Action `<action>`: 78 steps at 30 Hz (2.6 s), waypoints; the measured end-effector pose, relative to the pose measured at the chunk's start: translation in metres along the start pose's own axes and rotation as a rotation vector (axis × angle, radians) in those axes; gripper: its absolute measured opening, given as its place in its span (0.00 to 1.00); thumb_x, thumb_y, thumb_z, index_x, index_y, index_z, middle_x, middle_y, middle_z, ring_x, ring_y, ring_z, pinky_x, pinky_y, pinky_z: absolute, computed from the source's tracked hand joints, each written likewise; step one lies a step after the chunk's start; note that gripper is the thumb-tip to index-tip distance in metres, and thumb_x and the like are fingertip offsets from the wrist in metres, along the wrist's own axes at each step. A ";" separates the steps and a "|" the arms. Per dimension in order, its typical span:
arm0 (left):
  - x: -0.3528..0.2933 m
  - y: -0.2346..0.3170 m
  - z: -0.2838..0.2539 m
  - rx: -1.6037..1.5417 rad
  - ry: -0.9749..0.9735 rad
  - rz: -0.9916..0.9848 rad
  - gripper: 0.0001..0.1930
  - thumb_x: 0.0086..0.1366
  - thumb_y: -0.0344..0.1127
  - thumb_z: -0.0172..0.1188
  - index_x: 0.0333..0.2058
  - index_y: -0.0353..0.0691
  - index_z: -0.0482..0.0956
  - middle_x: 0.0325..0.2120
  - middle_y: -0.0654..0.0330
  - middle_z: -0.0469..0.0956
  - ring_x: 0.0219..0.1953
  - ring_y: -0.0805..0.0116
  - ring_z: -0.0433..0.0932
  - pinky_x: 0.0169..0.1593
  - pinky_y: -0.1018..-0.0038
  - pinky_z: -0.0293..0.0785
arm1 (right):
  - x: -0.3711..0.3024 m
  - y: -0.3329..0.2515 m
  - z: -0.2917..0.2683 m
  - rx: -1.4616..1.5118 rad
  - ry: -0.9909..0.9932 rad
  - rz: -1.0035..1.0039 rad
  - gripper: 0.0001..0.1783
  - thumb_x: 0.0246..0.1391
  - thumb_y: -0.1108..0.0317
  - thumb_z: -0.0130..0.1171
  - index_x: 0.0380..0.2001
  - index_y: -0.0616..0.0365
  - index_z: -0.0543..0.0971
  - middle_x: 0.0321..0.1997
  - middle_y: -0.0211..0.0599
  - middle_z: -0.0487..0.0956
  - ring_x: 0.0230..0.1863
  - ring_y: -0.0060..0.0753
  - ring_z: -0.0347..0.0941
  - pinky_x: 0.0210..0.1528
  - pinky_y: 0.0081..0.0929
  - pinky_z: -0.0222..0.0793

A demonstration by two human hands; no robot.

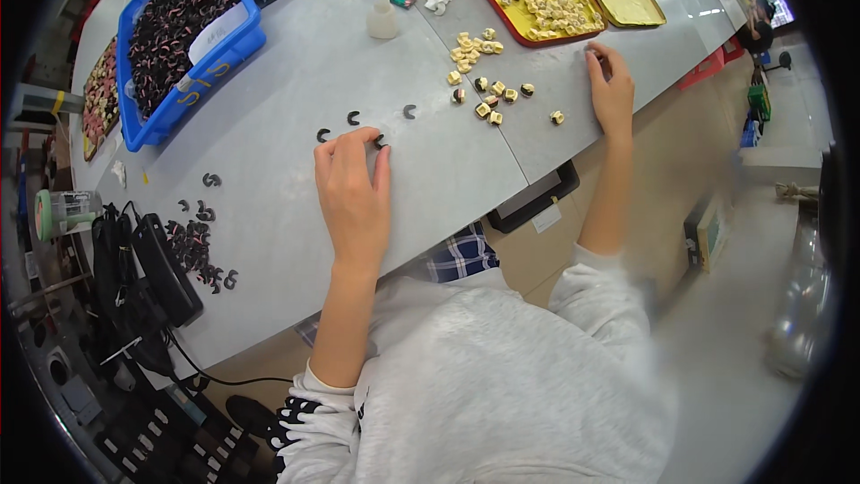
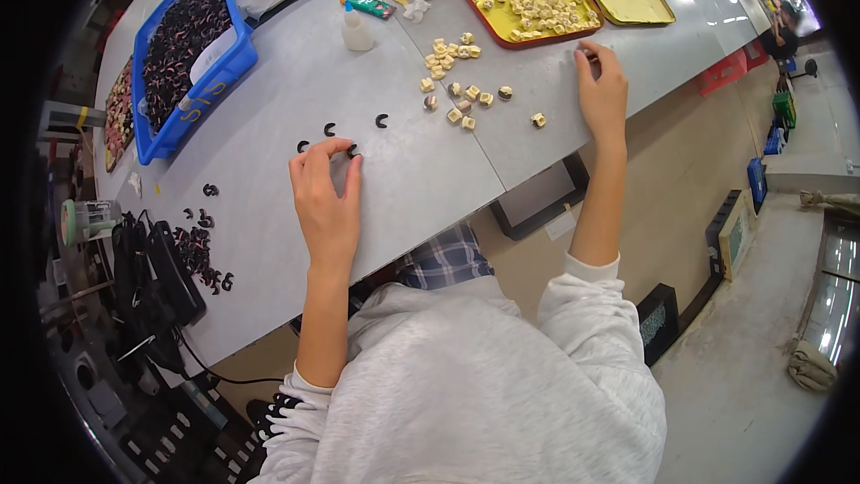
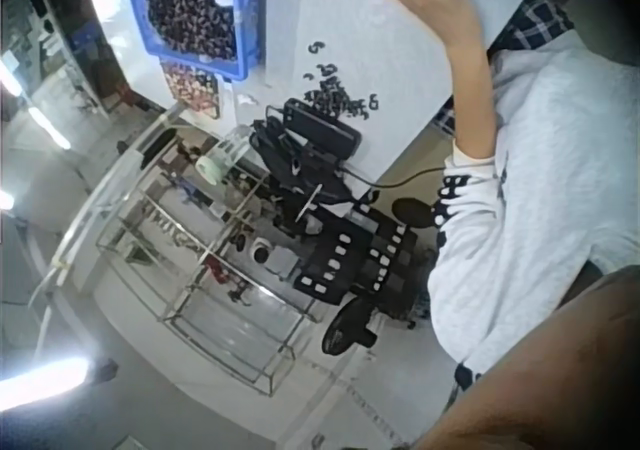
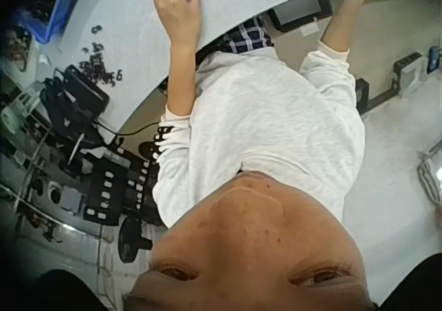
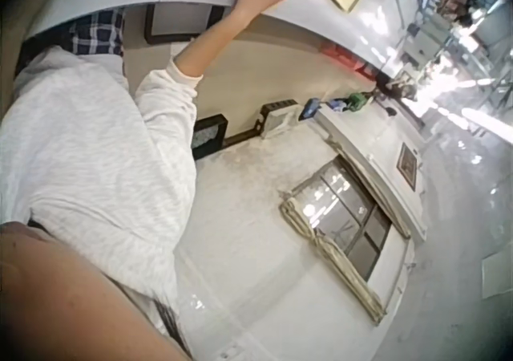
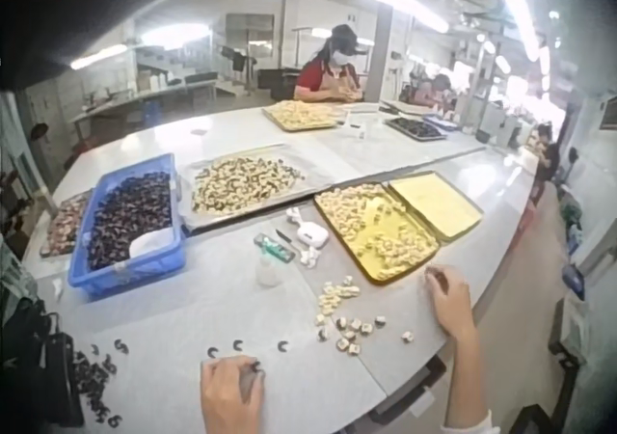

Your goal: Assembling small plastic components by applying glue from a bottle.

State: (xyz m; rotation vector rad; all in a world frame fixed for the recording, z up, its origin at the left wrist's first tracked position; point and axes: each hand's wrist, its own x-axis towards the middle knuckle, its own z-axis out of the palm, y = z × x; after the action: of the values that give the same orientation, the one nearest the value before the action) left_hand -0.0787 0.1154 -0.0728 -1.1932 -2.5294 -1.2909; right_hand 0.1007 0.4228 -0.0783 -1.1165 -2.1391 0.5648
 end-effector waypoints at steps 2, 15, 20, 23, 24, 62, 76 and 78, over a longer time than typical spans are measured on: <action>0.000 -0.001 0.000 0.030 -0.001 0.025 0.13 0.54 0.22 0.62 0.39 0.37 0.73 0.36 0.60 0.75 0.41 0.60 0.69 0.44 0.66 0.68 | -0.018 -0.017 0.009 0.040 -0.021 -0.094 0.15 0.59 0.66 0.54 0.48 0.61 0.74 0.42 0.44 0.78 0.41 0.37 0.75 0.46 0.28 0.69; -0.005 0.003 -0.001 -0.018 0.007 0.001 0.18 0.52 0.22 0.62 0.43 0.37 0.70 0.35 0.58 0.74 0.42 0.59 0.70 0.44 0.66 0.69 | -0.028 -0.092 0.044 -0.008 -0.102 -0.414 0.12 0.54 0.70 0.59 0.42 0.61 0.77 0.38 0.39 0.77 0.43 0.34 0.74 0.45 0.28 0.70; -0.010 0.002 -0.003 -0.159 0.050 -0.006 0.23 0.52 0.23 0.64 0.46 0.38 0.66 0.37 0.59 0.75 0.43 0.60 0.70 0.43 0.67 0.69 | -0.009 -0.089 0.056 0.053 -0.251 -0.332 0.11 0.51 0.73 0.62 0.39 0.61 0.77 0.35 0.38 0.77 0.37 0.31 0.76 0.41 0.24 0.71; -0.013 0.000 -0.005 -0.221 0.074 0.024 0.25 0.50 0.23 0.65 0.46 0.40 0.65 0.37 0.61 0.75 0.42 0.62 0.70 0.41 0.69 0.68 | -0.011 -0.096 0.054 0.125 -0.241 -0.288 0.11 0.51 0.76 0.60 0.40 0.61 0.78 0.35 0.37 0.78 0.34 0.28 0.76 0.40 0.21 0.71; -0.013 -0.001 -0.004 -0.218 0.075 0.018 0.25 0.50 0.23 0.65 0.46 0.40 0.65 0.37 0.61 0.75 0.42 0.62 0.70 0.41 0.69 0.68 | -0.014 -0.101 0.050 0.170 -0.206 -0.253 0.12 0.51 0.77 0.59 0.41 0.61 0.78 0.35 0.36 0.79 0.33 0.25 0.76 0.41 0.20 0.71; -0.019 0.004 -0.005 -0.624 0.060 0.371 0.30 0.48 0.18 0.68 0.42 0.45 0.58 0.34 0.52 0.81 0.35 0.66 0.74 0.43 0.71 0.68 | -0.114 -0.141 0.042 1.570 -1.160 0.553 0.14 0.49 0.76 0.62 0.35 0.59 0.67 0.39 0.50 0.78 0.45 0.43 0.76 0.47 0.36 0.73; -0.022 0.007 -0.008 -0.585 0.024 0.386 0.23 0.54 0.19 0.63 0.36 0.43 0.55 0.37 0.50 0.79 0.35 0.58 0.72 0.40 0.67 0.69 | -0.125 -0.140 0.050 1.711 -1.053 0.563 0.23 0.48 0.79 0.63 0.38 0.55 0.59 0.40 0.50 0.76 0.47 0.37 0.75 0.52 0.32 0.68; -0.025 0.005 -0.008 -0.571 0.038 0.386 0.24 0.54 0.20 0.64 0.36 0.43 0.55 0.37 0.51 0.80 0.35 0.56 0.73 0.40 0.67 0.70 | -0.127 -0.144 0.048 1.697 -1.046 0.531 0.24 0.48 0.78 0.64 0.38 0.54 0.58 0.39 0.49 0.76 0.47 0.37 0.75 0.52 0.31 0.68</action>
State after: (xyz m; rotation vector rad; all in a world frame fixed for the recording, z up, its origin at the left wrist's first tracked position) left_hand -0.0605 0.0962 -0.0737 -1.6199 -1.8086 -1.9464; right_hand 0.0403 0.2346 -0.0655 -0.2276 -0.9497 2.8479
